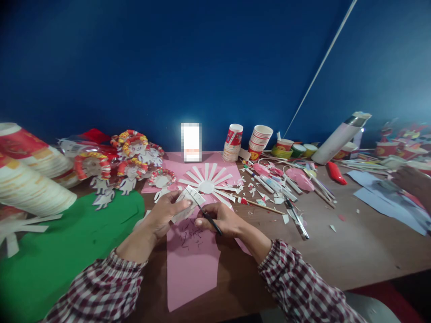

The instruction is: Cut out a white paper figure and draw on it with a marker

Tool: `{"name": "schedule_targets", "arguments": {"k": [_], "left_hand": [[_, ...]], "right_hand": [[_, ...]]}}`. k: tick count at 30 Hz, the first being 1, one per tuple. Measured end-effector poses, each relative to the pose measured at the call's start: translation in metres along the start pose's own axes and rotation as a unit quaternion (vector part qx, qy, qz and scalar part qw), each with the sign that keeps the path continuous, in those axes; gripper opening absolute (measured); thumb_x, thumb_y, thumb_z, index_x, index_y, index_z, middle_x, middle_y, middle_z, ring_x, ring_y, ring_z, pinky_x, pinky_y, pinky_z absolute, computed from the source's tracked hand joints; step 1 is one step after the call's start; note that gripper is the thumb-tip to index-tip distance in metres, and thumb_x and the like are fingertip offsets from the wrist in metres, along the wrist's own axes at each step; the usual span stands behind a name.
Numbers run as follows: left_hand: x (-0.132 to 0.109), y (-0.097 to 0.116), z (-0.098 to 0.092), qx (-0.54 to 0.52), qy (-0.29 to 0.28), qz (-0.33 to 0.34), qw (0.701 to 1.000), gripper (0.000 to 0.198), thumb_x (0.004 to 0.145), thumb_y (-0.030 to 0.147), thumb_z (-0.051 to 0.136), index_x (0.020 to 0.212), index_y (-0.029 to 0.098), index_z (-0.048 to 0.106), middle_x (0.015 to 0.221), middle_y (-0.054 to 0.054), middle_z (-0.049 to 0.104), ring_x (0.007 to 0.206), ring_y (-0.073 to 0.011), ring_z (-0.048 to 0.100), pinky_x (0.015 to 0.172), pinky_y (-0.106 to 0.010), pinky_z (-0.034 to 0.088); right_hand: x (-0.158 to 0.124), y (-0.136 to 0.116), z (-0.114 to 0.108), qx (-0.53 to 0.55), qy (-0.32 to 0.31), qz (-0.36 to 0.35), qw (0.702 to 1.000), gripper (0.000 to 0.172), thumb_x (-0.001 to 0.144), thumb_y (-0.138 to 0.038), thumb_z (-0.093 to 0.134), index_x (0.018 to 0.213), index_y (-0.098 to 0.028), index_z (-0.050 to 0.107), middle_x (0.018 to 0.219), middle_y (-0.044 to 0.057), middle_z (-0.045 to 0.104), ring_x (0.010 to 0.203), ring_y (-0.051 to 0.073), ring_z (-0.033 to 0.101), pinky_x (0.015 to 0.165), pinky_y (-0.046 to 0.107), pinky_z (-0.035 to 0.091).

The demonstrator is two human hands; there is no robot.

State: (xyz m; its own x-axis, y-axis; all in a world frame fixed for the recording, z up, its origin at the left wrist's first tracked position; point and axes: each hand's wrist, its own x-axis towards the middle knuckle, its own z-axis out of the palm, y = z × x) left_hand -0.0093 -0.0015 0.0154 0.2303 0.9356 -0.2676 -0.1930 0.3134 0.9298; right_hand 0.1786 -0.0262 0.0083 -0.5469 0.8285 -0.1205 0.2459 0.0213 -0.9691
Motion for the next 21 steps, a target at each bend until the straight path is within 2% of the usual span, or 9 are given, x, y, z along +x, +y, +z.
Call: {"name": "schedule_targets", "arguments": {"k": [21], "left_hand": [[0.0007,0.0007,-0.001,-0.013,0.01,0.003,1.0,0.033,0.05,0.026,0.081,0.077,0.011,0.067,0.068,-0.002,0.066,0.057,-0.0128,0.057,0.056,-0.025,0.045]], "right_hand": [[0.0012,-0.0008,0.0021,-0.002,0.013,0.001,1.0,0.052,0.075,-0.063,0.063,0.074,-0.011,0.06,0.061,-0.002,0.049,0.054,0.009,0.04,0.049,0.021,0.03]]}}
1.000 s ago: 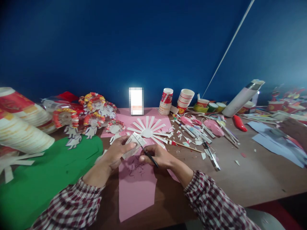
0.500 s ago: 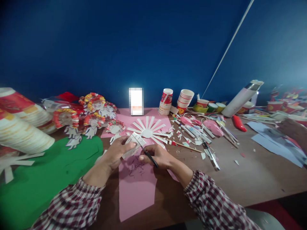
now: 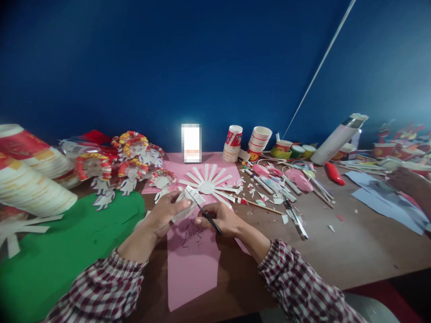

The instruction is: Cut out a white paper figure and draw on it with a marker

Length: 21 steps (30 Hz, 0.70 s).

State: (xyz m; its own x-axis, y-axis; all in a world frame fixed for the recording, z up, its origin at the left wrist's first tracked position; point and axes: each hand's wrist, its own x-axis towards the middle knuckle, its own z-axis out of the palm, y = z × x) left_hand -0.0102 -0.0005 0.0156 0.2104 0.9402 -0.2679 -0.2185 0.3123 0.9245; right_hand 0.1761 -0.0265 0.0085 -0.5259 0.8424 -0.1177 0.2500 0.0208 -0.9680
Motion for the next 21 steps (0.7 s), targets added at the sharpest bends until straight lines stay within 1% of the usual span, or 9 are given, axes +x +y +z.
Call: {"name": "schedule_targets", "arguments": {"k": [5,9,15,21], "left_hand": [[0.0,0.0,0.0,0.0,0.003,-0.006,1.0,0.035,0.051,0.027,0.081,0.078,0.011,0.067,0.069,-0.003,0.067,0.057,-0.0141,0.058,0.055,-0.026,0.046],[0.0,0.0,0.002,-0.005,0.001,-0.001,1.0,0.033,0.051,0.026,0.081,0.076,0.011,0.067,0.067,-0.003,0.066,0.055,-0.013,0.057,0.053,-0.025,0.045],[0.001,-0.006,0.005,-0.033,-0.009,-0.004,0.999,0.035,0.052,0.027,0.081,0.08,0.012,0.067,0.068,-0.003,0.067,0.06,-0.0154,0.061,0.057,-0.026,0.048],[0.001,-0.011,0.007,-0.039,-0.021,0.005,0.999,0.029,0.056,0.027,0.08,0.077,0.012,0.067,0.065,-0.003,0.068,0.056,-0.0149,0.061,0.056,-0.026,0.048]], "right_hand": [[0.0,-0.001,0.0,-0.002,0.0,-0.001,1.0,0.051,0.075,-0.062,0.063,0.074,-0.011,0.06,0.061,-0.002,0.049,0.054,0.009,0.039,0.049,0.021,0.03],[0.0,0.0,0.001,0.004,0.0,-0.005,1.0,0.051,0.075,-0.062,0.064,0.073,-0.011,0.059,0.061,-0.002,0.047,0.054,0.009,0.038,0.05,0.022,0.028],[0.001,0.01,-0.002,0.022,0.001,-0.025,0.999,0.048,0.076,-0.059,0.065,0.077,-0.011,0.059,0.064,-0.001,0.047,0.059,0.01,0.04,0.053,0.022,0.029],[0.002,0.015,-0.002,0.05,0.006,-0.038,0.998,0.046,0.076,-0.057,0.066,0.075,-0.012,0.057,0.063,-0.003,0.043,0.058,0.009,0.037,0.052,0.022,0.027]]}}
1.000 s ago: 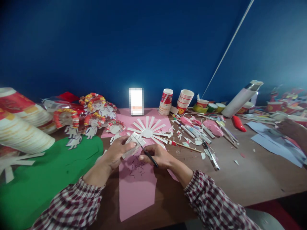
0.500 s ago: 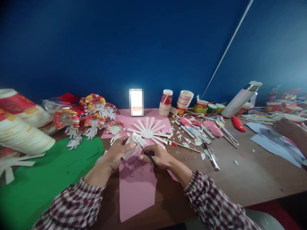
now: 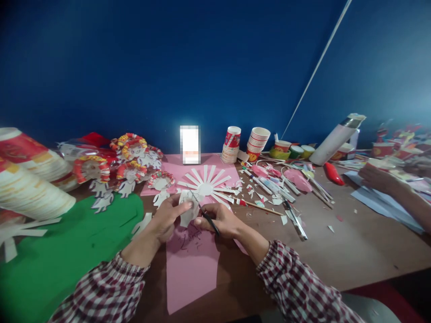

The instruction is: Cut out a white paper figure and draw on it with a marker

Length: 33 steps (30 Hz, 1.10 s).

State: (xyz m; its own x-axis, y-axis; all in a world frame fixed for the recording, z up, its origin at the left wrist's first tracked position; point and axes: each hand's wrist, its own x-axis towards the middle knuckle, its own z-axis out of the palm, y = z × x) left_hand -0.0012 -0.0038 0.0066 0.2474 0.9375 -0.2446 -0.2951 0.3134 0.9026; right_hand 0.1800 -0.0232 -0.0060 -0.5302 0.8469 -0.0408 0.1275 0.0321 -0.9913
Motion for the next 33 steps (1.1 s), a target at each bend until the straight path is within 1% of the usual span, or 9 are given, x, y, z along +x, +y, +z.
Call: {"name": "schedule_targets", "arguments": {"k": [3,6,16,22,27,31,33], "left_hand": [[0.001,-0.002,0.001,-0.001,0.002,0.005,1.0,0.027,0.057,0.027,0.079,0.076,0.012,0.067,0.065,-0.004,0.068,0.056,-0.0148,0.061,0.056,-0.026,0.048],[0.0,-0.003,0.003,0.002,0.01,0.006,1.0,0.027,0.056,0.027,0.079,0.074,0.012,0.067,0.065,-0.004,0.068,0.056,-0.0149,0.061,0.056,-0.026,0.048],[0.0,-0.002,0.003,0.019,0.023,0.004,1.0,0.026,0.056,0.029,0.078,0.071,0.012,0.066,0.061,-0.003,0.066,0.053,-0.0145,0.059,0.053,-0.025,0.046],[0.002,-0.005,0.001,0.041,0.018,0.031,0.999,0.025,0.06,0.03,0.076,0.076,0.013,0.067,0.066,-0.004,0.067,0.059,-0.0161,0.061,0.056,-0.026,0.047],[0.0,-0.009,0.003,0.046,0.043,0.034,0.997,0.025,0.059,0.031,0.077,0.073,0.013,0.066,0.064,-0.004,0.065,0.055,-0.0139,0.057,0.052,-0.025,0.045],[0.0,-0.012,0.002,0.057,0.046,0.04,0.997,0.027,0.063,0.034,0.075,0.076,0.013,0.065,0.064,-0.003,0.064,0.054,-0.0134,0.056,0.05,-0.024,0.043],[0.0,-0.012,0.002,0.068,0.049,0.038,0.996,0.026,0.064,0.035,0.075,0.075,0.013,0.064,0.06,-0.001,0.062,0.051,-0.0121,0.054,0.048,-0.023,0.042]], "right_hand": [[0.0,-0.002,0.001,0.002,0.007,0.006,1.0,0.048,0.073,-0.058,0.069,0.074,-0.012,0.056,0.062,-0.004,0.04,0.057,0.008,0.034,0.051,0.021,0.025],[0.0,-0.004,0.002,0.006,0.009,0.01,1.0,0.05,0.071,-0.059,0.07,0.075,-0.011,0.057,0.062,-0.004,0.041,0.056,0.008,0.035,0.051,0.021,0.025],[-0.002,-0.007,0.001,0.021,-0.024,0.006,0.999,0.05,0.076,-0.06,0.065,0.08,-0.011,0.058,0.064,-0.002,0.044,0.057,0.009,0.038,0.051,0.021,0.029],[-0.002,-0.013,0.004,0.007,-0.007,0.008,1.0,0.051,0.074,-0.063,0.065,0.075,-0.012,0.057,0.062,-0.003,0.043,0.056,0.009,0.037,0.05,0.021,0.028],[-0.001,-0.009,0.005,0.005,0.008,0.016,1.0,0.053,0.074,-0.064,0.065,0.076,-0.011,0.058,0.062,-0.002,0.045,0.056,0.009,0.039,0.05,0.022,0.029],[0.0,-0.006,0.007,0.011,0.021,0.012,1.0,0.052,0.074,-0.063,0.064,0.077,-0.011,0.058,0.062,-0.001,0.048,0.054,0.009,0.042,0.049,0.022,0.03],[0.0,-0.007,0.008,0.014,0.021,0.015,1.0,0.052,0.075,-0.063,0.064,0.078,-0.011,0.058,0.061,-0.001,0.049,0.053,0.009,0.042,0.048,0.021,0.03]]}}
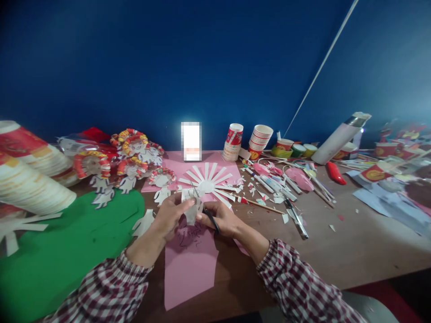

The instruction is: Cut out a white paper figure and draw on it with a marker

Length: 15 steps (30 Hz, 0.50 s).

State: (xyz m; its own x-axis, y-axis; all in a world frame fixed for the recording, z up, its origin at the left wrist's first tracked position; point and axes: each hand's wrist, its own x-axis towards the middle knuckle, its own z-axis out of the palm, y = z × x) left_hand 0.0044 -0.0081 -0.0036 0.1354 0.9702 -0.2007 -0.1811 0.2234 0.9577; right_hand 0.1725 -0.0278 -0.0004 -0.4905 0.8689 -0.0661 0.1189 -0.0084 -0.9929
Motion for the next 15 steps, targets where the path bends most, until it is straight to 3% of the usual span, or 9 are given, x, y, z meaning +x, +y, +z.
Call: {"name": "schedule_targets", "arguments": {"k": [4,15], "left_hand": [[-0.0027,0.0027,0.003,-0.001,0.011,-0.013,1.0,0.026,0.064,0.036,0.074,0.074,0.014,0.063,0.054,0.002,0.058,0.045,-0.0095,0.05,0.045,-0.022,0.039],[-0.0019,-0.0034,0.0036,-0.01,0.014,0.009,1.0,0.026,0.064,0.034,0.074,0.077,0.013,0.066,0.065,-0.003,0.065,0.055,-0.013,0.057,0.051,-0.023,0.043]], "right_hand": [[0.0,-0.0005,0.0016,0.015,0.007,0.0,1.0,0.053,0.073,-0.064,0.065,0.077,-0.012,0.057,0.059,-0.003,0.047,0.051,0.008,0.041,0.047,0.021,0.03],[-0.0011,-0.0018,0.0004,-0.002,0.008,0.003,1.0,0.056,0.071,-0.067,0.064,0.076,-0.012,0.057,0.062,-0.002,0.045,0.056,0.009,0.039,0.05,0.021,0.03]]}}
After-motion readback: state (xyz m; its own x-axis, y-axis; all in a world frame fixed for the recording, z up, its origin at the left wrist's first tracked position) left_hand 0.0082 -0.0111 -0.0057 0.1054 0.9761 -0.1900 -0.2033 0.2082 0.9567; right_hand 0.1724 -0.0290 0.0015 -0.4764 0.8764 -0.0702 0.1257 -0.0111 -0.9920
